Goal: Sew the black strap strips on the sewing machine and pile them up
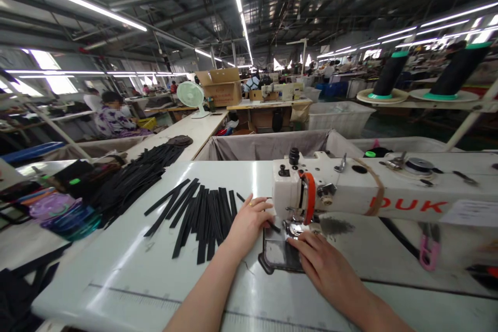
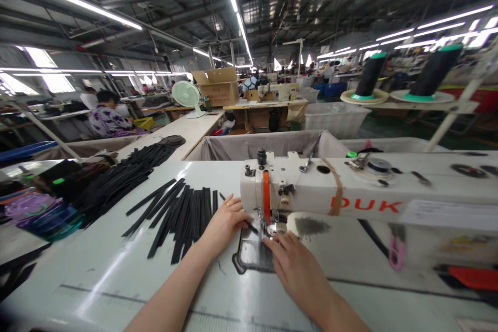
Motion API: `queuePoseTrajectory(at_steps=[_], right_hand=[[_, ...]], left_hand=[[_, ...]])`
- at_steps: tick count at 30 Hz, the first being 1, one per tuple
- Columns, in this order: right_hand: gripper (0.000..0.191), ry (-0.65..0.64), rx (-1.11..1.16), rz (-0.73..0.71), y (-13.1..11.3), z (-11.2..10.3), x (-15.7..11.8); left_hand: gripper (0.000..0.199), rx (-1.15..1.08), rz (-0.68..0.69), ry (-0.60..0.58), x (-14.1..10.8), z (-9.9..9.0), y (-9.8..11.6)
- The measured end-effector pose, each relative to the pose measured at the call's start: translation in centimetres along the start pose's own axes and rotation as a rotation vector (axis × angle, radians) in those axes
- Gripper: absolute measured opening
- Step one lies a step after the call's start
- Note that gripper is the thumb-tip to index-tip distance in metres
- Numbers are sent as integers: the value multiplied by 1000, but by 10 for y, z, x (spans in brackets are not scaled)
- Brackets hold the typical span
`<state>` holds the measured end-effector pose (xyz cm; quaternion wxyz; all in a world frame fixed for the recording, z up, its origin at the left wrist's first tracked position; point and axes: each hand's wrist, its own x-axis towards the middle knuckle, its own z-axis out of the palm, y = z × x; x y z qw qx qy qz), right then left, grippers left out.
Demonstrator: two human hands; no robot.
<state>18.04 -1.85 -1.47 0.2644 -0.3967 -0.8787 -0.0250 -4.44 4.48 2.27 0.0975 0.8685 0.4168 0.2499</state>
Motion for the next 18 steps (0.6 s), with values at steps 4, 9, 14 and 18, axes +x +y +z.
queuePoseTrajectory(at_steps=[4, 9, 14, 18], right_hand=[[30, 7, 48, -13, -3, -5, 1], [16, 49, 91, -56, -13, -13, 4], [33, 31, -51, -273, -24, -22, 4], [38, 22, -129, -314, -26, -21, -2]], left_hand=[[7, -346, -136, 331, -3, -22, 9], [27, -1054, -513, 306, -15, -19, 26], [25, -1085, -686, -82, -20, 29, 42], [20, -633, -619, -49, -19, 41, 49]])
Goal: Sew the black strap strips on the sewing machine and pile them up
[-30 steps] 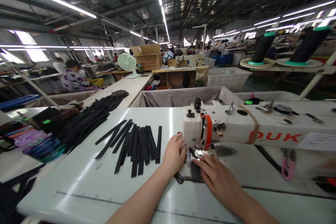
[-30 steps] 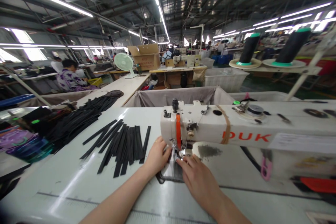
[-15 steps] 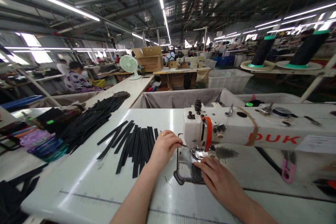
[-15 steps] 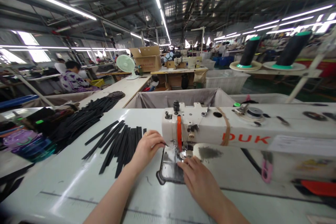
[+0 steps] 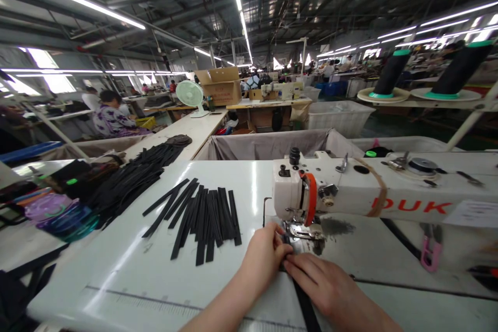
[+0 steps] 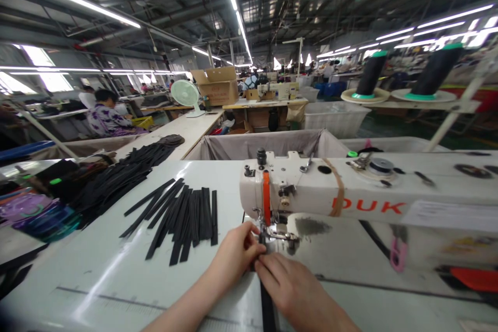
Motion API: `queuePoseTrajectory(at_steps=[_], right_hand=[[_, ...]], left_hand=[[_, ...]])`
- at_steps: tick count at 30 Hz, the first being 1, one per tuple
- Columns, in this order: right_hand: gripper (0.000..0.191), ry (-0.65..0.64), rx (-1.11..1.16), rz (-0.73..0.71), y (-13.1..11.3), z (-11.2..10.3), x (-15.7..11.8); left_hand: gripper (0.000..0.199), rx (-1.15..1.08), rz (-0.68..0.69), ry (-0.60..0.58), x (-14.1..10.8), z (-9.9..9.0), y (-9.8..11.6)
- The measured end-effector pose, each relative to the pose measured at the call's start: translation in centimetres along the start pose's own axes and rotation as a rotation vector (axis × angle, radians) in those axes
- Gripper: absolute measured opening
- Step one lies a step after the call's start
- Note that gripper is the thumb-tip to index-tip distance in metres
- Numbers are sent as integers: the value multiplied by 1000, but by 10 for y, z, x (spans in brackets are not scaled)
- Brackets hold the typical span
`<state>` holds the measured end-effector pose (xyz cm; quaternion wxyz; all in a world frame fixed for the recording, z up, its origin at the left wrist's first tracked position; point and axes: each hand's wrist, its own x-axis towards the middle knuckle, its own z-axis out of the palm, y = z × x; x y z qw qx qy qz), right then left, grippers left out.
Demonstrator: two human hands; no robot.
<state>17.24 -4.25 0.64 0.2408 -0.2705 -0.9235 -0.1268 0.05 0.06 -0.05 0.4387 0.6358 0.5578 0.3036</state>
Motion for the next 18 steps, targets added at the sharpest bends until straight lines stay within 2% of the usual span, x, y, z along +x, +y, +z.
queuePoseTrajectory(at_steps=[2, 4, 7, 13, 18], right_hand=[[39, 18, -63, 12, -2, 5, -3], [38, 49, -134, 34, -5, 12, -5], [36, 102, -189, 67, -10, 20, -5], [39, 113, -176, 100, -10, 22, -2], [40, 102, -144, 97, -8, 21, -2]], left_hand=[[12, 248, 133, 101, -2, -3, 4], [4, 413, 259, 139, -4, -6, 6], [19, 456, 388, 94, -5, -7, 4], [17, 390, 440, 123, -2, -1, -5], [19, 438, 447, 87, -1, -3, -4]])
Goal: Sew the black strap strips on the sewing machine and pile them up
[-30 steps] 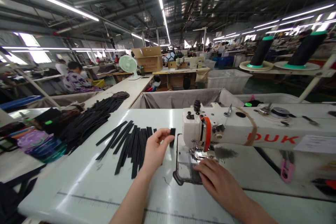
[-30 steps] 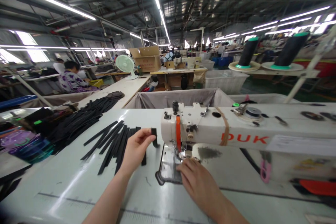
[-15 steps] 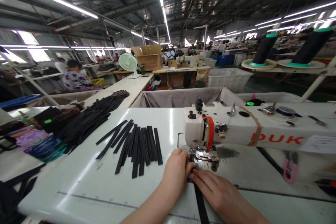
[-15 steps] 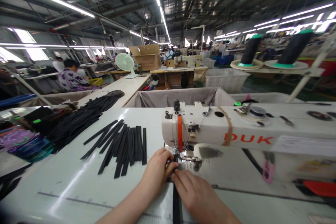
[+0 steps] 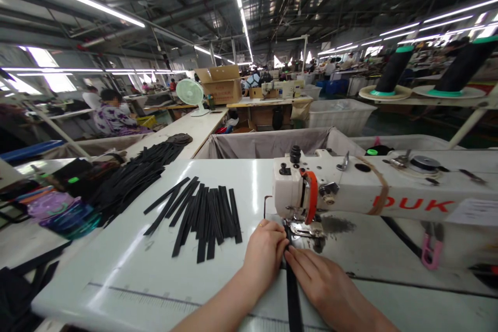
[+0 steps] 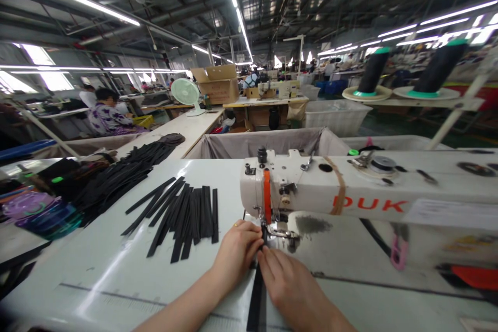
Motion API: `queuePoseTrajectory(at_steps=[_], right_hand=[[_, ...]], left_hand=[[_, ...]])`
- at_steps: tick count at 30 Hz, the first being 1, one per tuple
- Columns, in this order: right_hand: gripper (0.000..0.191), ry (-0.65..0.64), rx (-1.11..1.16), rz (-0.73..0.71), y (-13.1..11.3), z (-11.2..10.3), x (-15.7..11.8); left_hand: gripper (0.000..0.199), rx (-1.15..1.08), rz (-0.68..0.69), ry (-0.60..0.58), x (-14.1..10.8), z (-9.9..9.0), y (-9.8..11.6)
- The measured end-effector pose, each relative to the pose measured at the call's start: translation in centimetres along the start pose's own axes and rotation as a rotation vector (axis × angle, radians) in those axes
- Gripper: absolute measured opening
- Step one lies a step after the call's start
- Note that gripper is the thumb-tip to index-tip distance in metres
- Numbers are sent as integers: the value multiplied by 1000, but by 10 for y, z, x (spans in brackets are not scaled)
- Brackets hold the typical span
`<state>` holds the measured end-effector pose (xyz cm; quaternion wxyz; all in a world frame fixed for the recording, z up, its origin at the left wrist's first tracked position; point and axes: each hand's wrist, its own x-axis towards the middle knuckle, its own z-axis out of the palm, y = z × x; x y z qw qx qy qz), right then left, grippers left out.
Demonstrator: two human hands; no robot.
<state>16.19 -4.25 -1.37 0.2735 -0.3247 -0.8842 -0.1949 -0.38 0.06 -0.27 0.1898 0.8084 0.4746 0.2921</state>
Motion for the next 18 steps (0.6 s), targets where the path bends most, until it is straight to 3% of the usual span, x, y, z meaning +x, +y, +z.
queuePoseTrajectory(at_steps=[10, 18], right_hand=[[43, -37, 68, 5, 5, -3, 1], [40, -137, 78, 8, 11, 0, 1]], left_hand=[[26, 102, 18, -3, -1, 0, 5], [30, 139, 55, -6, 3, 4, 3]])
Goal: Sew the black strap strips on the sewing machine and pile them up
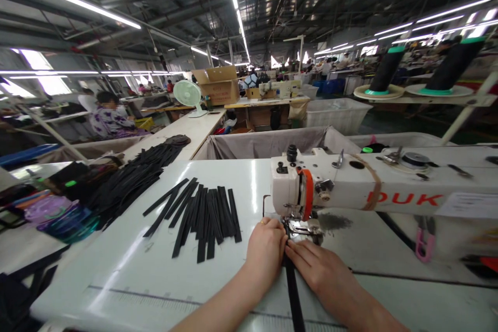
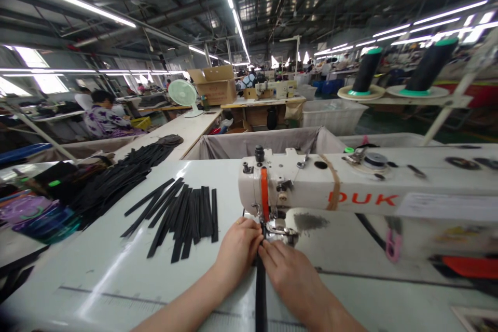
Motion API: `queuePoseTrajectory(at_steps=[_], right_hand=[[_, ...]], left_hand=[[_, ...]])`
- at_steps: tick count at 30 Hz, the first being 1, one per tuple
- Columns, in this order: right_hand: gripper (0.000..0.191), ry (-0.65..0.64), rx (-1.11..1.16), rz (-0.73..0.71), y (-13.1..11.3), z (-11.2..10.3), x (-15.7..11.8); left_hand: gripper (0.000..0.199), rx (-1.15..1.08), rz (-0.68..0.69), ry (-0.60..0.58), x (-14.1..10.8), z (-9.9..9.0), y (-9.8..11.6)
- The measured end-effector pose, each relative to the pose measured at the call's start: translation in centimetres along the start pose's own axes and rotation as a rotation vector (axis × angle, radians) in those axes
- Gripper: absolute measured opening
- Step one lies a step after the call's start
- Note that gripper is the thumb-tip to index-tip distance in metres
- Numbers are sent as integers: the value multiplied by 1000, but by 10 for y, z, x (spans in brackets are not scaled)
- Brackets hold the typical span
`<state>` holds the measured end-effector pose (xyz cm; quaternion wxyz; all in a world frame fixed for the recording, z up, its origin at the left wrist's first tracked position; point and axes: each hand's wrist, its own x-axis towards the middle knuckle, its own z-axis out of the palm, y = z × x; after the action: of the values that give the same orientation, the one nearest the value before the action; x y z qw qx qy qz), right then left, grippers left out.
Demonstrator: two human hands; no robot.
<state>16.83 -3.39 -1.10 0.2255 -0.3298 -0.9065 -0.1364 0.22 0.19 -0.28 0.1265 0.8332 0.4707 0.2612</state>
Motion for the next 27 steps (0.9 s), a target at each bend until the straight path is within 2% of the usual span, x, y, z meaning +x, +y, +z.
queuePoseTrajectory(at_steps=[9, 15, 22, 27], right_hand=[[37, -77, 74, 37, 2, -4, 3], [34, -36, 86, 62, 11, -7, 4], [16, -58, 298, 55, 16, -21, 1], [16, -81, 382, 55, 17, -25, 0]], left_hand=[[27, 11, -38, 7, 0, -4, 5], [23, -71, -77, 48, 2, 0, 1], [21, -152, -92, 34, -4, -1, 0], [22, -152, -78, 31, -5, -4, 1]])
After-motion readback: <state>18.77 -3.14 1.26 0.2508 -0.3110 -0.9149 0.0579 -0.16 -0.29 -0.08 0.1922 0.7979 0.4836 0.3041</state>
